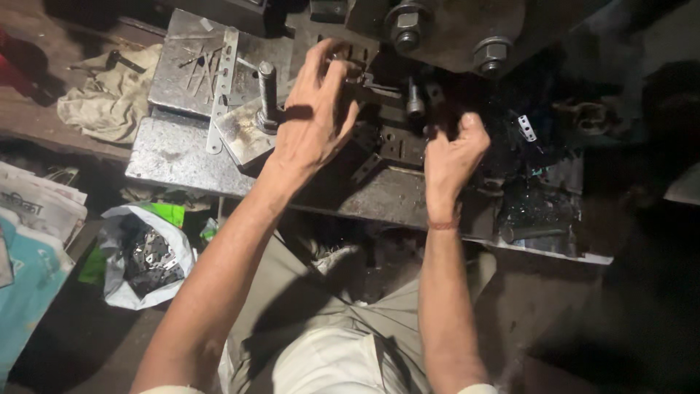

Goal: The person operates a manual press machine in a workshop, repeatedly picking up small metal pieces, placing them into the press die, and pulling a lever to stamp or shape them. The person then removes the processed pieces and places them into a white bag on the floor.

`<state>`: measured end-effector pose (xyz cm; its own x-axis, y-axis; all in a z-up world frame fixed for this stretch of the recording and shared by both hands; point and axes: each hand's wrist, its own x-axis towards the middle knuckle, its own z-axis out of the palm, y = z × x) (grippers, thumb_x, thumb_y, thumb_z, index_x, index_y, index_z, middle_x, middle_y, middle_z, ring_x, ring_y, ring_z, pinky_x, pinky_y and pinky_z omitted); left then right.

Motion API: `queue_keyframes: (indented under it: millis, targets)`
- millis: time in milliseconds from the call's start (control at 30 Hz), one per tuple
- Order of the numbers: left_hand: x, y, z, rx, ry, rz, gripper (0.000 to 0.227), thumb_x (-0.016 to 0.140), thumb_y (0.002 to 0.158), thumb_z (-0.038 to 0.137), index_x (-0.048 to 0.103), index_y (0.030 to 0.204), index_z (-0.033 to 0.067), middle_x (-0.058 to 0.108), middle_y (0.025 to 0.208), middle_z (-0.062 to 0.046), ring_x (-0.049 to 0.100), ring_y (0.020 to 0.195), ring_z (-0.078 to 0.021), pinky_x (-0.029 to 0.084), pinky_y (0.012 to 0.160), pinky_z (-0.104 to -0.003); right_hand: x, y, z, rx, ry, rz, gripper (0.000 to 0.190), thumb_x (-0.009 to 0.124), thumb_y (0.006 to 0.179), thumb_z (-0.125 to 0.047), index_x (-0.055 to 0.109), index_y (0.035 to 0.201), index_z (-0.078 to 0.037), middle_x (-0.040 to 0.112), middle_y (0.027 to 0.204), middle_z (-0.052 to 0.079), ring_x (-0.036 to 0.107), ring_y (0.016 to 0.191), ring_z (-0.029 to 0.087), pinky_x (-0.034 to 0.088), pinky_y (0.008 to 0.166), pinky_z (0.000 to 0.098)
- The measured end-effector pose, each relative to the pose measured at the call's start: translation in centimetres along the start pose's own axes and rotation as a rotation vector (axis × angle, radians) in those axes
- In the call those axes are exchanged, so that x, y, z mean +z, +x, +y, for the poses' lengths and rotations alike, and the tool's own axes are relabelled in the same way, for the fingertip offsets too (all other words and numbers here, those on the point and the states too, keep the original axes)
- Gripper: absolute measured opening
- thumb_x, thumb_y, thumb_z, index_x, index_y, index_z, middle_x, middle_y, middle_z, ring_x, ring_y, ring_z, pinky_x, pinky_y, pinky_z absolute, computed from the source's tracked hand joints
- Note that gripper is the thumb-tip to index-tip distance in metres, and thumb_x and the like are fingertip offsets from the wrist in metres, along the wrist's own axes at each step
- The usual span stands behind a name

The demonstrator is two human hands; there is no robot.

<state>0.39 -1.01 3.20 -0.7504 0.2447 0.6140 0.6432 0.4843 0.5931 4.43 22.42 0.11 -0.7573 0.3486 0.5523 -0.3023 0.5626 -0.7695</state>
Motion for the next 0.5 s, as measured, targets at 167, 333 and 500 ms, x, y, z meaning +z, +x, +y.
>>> queue_keyframes:
  millis: [167,333,500]
  targets:
    - [-0.4,-0.5,0.1,-0.003,-0.104,0.054,0.053,0.070,0.092,-0.005,0.045,0.138,0.0014,0.039,0.150,-0.025,0.060,0.129,-0.0449,0.056,0.108,-0.046,-1.8,-0.3,-1.8,0.339,-0.119,-0.334,0.007,0.074,0.094,0.002,0.073,0.087,0.002,0.068,0.069,0.006,0.058,0.053,0.008,0.040,0.045,0.0251]
    - [0.7,-0.4,-0.5,-0.045,-0.070,0.073,0.052,0.070,0.093,-0.007,0.044,0.139,-0.0006,0.039,0.151,-0.026,0.065,0.119,-0.0399,0.060,0.100,-0.043,-2.1,-0.9,-2.7,0.306,0.129,-0.177,0.013,0.068,0.095,0.000,0.060,0.084,-0.002,0.065,0.069,-0.001,0.056,0.052,0.004,0.040,0.042,0.0239]
    - [0.0,-0.5,0.2,0.010,-0.096,0.108,0.055,0.070,0.091,-0.008,0.042,0.138,0.0004,0.039,0.149,-0.026,0.063,0.124,-0.0428,0.060,0.103,-0.043,-0.6,-0.9,-3.1,-0.146,-0.285,-0.079,0.016,0.078,0.095,-0.002,0.067,0.084,0.001,0.061,0.069,0.006,0.052,0.062,0.014,0.039,0.053,0.0326]
